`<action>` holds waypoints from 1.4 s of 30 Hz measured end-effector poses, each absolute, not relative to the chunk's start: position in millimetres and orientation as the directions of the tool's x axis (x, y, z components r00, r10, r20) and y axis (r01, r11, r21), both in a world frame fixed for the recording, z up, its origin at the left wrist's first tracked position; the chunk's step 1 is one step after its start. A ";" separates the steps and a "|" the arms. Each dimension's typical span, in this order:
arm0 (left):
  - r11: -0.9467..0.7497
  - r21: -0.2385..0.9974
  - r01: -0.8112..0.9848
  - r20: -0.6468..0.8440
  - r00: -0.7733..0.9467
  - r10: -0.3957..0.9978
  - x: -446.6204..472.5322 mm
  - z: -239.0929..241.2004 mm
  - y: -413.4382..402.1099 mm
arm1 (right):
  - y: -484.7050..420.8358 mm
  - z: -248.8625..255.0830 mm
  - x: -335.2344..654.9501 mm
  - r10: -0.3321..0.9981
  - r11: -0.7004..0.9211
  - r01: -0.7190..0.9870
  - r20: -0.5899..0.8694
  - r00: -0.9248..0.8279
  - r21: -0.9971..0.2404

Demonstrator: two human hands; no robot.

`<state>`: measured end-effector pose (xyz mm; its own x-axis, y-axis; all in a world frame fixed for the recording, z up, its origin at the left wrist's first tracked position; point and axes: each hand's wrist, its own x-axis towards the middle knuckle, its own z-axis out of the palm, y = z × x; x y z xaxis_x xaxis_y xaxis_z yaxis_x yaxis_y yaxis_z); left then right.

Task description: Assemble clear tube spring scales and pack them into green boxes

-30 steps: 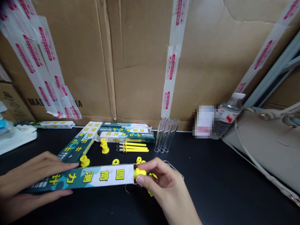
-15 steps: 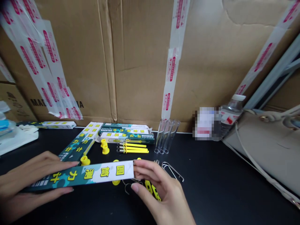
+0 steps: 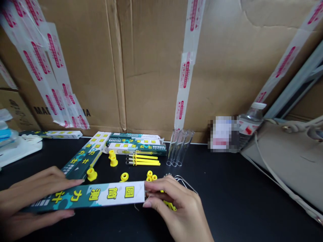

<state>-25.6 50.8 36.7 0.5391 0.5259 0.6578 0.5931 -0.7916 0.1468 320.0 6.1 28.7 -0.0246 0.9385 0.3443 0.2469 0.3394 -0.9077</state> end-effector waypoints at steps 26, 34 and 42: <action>-0.732 0.166 0.661 0.665 0.473 0.578 -22.7 31.6 49.6 | -2.2 33.5 317.0 0.944 0.300 0.356 0.329 0.020 -0.885; -0.741 0.137 0.657 0.645 0.509 0.570 -31.8 24.2 51.7 | -2.7 32.5 308.6 0.987 0.158 0.107 0.159 0.001 -0.982; -0.687 0.080 0.722 0.628 0.499 0.598 -30.6 25.9 48.0 | -6.1 33.5 308.6 0.999 0.047 0.028 0.046 -0.029 -0.999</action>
